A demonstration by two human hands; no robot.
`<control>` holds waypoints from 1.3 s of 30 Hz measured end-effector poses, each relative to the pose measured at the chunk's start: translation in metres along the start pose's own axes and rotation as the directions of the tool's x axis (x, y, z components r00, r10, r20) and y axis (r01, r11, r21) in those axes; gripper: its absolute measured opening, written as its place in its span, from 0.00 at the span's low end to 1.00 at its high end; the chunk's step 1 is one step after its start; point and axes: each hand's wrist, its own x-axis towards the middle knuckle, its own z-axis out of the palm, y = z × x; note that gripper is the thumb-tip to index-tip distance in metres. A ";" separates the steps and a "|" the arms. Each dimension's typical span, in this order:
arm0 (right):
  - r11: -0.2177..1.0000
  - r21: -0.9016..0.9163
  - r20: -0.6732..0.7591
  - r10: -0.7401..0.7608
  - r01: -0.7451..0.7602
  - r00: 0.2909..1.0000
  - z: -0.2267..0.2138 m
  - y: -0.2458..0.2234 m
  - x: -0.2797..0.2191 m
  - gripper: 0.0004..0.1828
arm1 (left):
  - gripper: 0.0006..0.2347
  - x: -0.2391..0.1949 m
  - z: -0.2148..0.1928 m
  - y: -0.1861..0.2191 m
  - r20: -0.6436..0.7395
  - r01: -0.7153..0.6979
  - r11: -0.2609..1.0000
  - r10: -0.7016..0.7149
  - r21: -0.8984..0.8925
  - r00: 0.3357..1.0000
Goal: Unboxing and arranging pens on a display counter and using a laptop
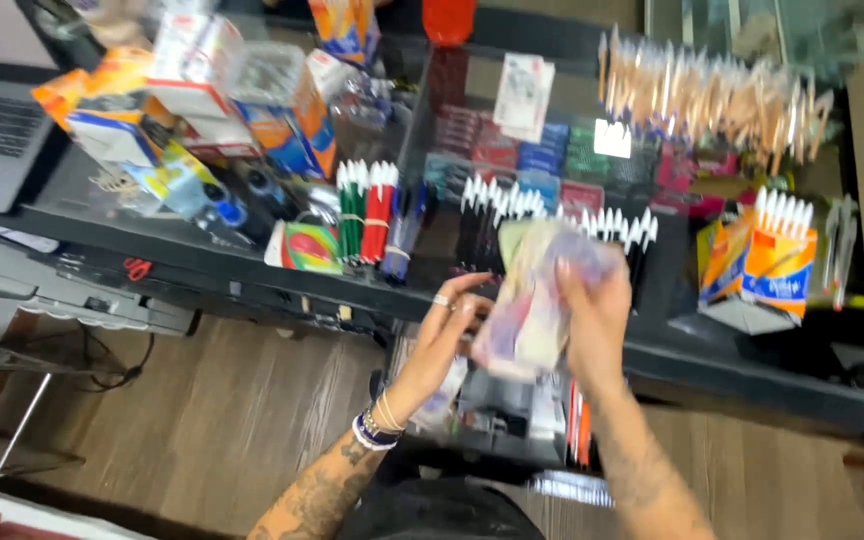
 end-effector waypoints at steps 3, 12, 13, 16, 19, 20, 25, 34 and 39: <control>0.983 0.072 0.126 -0.179 0.171 0.976 0.057 -0.031 0.073 0.18 | 0.24 0.011 -0.021 0.027 -0.049 0.005 0.999 -0.008 -0.054 0.999; 0.951 0.307 0.213 -0.028 -0.040 0.977 0.170 -0.042 0.241 0.18 | 0.22 0.223 -0.049 0.007 0.204 -0.287 0.202 0.352 0.936 0.913; 0.962 0.266 0.228 -0.009 -0.053 0.974 0.180 -0.038 0.252 0.17 | 0.24 0.256 -0.044 -0.011 0.211 -0.264 0.115 0.341 0.958 0.916; 0.980 0.188 0.251 0.021 -0.070 0.968 0.204 -0.012 0.271 0.18 | 0.29 0.313 -0.014 -0.019 0.161 -0.163 -0.015 0.274 0.987 0.948; 0.992 0.097 0.266 0.048 -0.076 0.963 0.222 0.021 0.293 0.22 | 0.31 0.347 -0.023 -0.008 0.111 -0.098 -0.068 0.231 0.993 0.967; 0.996 0.029 0.271 0.076 -0.087 0.960 0.225 0.034 0.300 0.26 | 0.29 0.353 -0.012 -0.008 0.113 -0.100 -0.067 0.235 0.993 0.965; 0.995 0.046 0.293 0.072 -0.089 0.953 0.247 0.053 0.316 0.20 | 0.22 0.365 -0.027 -0.024 0.123 -0.111 -0.063 0.238 0.992 0.963; 0.992 0.032 0.341 0.102 -0.120 0.935 0.275 0.042 0.310 0.19 | 0.10 0.345 -0.032 -0.072 0.172 -0.162 -0.062 0.229 0.985 0.958; 0.993 0.046 0.361 0.083 -0.106 0.929 0.288 0.044 0.310 0.18 | 0.08 0.310 -0.037 -0.091 0.210 -0.201 -0.064 0.204 0.978 0.956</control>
